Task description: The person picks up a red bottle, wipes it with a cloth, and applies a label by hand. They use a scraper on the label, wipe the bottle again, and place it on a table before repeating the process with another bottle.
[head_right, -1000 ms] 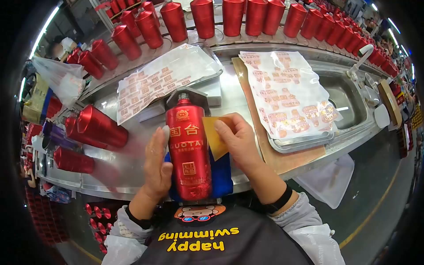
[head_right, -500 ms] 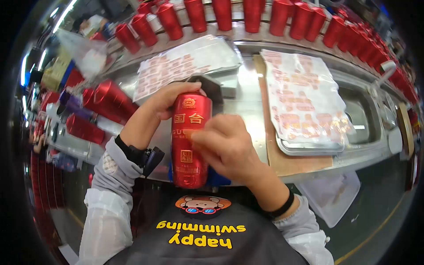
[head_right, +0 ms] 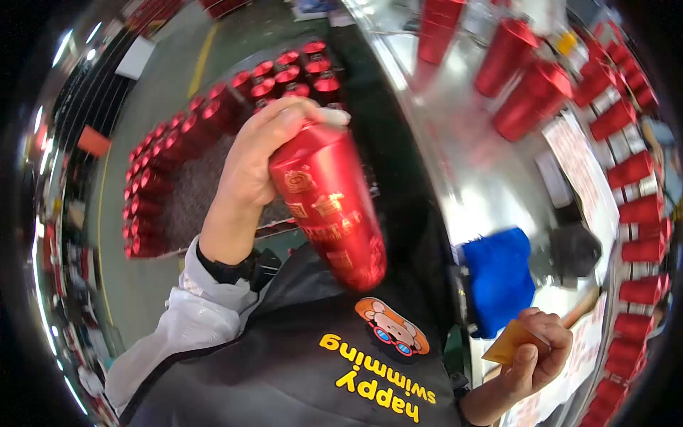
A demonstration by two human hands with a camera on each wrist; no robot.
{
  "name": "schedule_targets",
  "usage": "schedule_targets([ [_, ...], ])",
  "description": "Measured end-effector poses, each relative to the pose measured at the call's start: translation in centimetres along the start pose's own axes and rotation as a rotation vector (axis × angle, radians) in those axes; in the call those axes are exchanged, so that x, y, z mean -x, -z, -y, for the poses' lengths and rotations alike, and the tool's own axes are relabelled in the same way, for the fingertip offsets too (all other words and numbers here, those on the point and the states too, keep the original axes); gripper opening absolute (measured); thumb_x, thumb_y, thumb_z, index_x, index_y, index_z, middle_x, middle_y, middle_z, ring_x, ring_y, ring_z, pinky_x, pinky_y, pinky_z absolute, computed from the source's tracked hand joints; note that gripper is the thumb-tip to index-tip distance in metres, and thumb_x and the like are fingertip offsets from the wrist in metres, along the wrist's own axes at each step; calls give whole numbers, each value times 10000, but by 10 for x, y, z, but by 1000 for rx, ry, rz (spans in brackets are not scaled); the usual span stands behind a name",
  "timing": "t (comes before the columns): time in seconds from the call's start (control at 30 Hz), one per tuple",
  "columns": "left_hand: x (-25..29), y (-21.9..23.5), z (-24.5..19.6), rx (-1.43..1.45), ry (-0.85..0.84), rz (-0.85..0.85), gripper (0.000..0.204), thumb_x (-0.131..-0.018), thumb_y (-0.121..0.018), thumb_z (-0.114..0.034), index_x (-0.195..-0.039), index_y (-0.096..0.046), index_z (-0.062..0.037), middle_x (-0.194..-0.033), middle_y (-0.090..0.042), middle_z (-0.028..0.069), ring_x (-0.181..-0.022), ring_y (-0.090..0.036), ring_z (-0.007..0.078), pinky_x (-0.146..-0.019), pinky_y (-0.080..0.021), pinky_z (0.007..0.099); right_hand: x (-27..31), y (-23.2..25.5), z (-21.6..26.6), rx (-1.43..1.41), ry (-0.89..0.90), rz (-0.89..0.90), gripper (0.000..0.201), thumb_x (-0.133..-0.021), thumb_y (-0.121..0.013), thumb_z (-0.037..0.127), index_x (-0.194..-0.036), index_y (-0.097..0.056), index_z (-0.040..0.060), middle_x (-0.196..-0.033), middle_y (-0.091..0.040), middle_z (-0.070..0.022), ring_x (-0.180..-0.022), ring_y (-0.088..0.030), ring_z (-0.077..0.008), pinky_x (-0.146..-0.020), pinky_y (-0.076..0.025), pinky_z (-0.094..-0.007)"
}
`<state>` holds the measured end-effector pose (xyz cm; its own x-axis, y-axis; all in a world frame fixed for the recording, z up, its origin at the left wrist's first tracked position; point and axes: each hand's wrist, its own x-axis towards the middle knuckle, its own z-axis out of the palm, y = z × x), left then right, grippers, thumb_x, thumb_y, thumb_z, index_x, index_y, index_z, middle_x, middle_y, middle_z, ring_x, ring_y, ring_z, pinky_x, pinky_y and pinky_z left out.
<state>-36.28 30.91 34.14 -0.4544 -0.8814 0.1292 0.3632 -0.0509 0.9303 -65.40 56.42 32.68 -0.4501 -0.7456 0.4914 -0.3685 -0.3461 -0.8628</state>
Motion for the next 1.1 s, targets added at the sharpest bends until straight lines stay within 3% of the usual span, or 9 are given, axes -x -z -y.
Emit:
schedule_targets([
  [0.27, 23, 280, 40, -819, -280, -853, 273, -905, -665, -191, -1100, -655, 0, -988, -673, 47, -921, -600, 106, -864, -467, 265, -53, -114, 1, 215, -157, 214, 261, -978, -532, 143, -1197, -546, 2, -1123, -647, -172, -977, -610, -162, -845, -464, -257],
  [0.5, -98, 468, 101, -1121, -275, -989, 396, -880, -684, -304, -1135, -643, -3, -1009, -696, 158, -934, -674, 250, -857, -504, 345, -72, -151, -20, 305, -239, 162, 219, -995, -491, 117, -1186, -535, 19, -1369, -505, -210, -1148, -570, -226, -866, -539, -321],
  [0.73, -157, 526, 140, -1564, -36, -1024, 357, -907, -558, -397, -1014, -667, -74, -1063, -662, 151, -1017, -625, 321, -872, -489, 420, -83, -103, -26, 522, -242, -70, 153, -1003, -432, 59, -1080, -560, 23, -1449, -418, -205, -1299, -467, -280, -878, -548, -336],
  [0.8, -158, 503, 116, -2125, -205, -473, 278, -970, -475, -305, -1006, -663, -104, -988, -660, 133, -926, -634, 302, -812, -501, 423, -97, -82, -13, 606, -204, -87, 145, -994, -449, 57, -1040, -583, 26, -1425, -446, -192, -1280, -483, -257, -857, -546, -321],
  [0.83, -164, 490, 115, -1689, 85, -802, 272, -997, -426, -240, -990, -660, -100, -940, -657, 123, -877, -637, 280, -792, -514, 389, -109, -76, -6, 680, -185, -69, 144, -994, -449, 57, -1022, -587, 25, -1396, -476, -184, -1258, -497, -242, -849, -544, -320],
  [0.87, -161, 536, 133, -2448, -93, -432, 308, -1005, -434, -269, -977, -657, -57, -909, -649, 165, -859, -630, 323, -791, -506, 417, -117, -67, 0, 732, -171, -89, 142, -981, -460, 34, -1016, -596, 11, -1344, -508, -176, -1161, -541, -236, -827, -543, -317],
  [0.93, -163, 614, 159, -2283, -501, -421, 330, -1018, -429, -274, -1063, -614, -4, -936, -616, 226, -834, -627, 354, -715, -511, 469, -141, -47, 8, 850, -144, -89, 148, -960, -476, 7, -1022, -610, -1, -1244, -565, -152, -1013, -595, -206, -790, -537, -304],
  [1.07, -176, 551, 122, -1697, 424, -767, 730, -889, -501, -642, -1018, -646, 62, -1024, -646, 301, -985, -614, 448, -794, -509, 507, -199, 50, -1, 1197, -196, -66, 189, -950, -506, 54, -1086, -632, 17, -1075, -635, -84, -895, -608, -137, -744, -507, -270],
  [1.1, -176, 591, 133, -2056, 68, -825, 674, -933, -462, -599, -947, -681, 38, -812, -672, 274, -782, -666, 433, -647, -543, 502, -213, 93, -10, 1293, -186, -21, 212, -973, -508, 97, -1135, -630, 35, -1063, -640, -37, -868, -591, -89, -718, -494, -241],
])
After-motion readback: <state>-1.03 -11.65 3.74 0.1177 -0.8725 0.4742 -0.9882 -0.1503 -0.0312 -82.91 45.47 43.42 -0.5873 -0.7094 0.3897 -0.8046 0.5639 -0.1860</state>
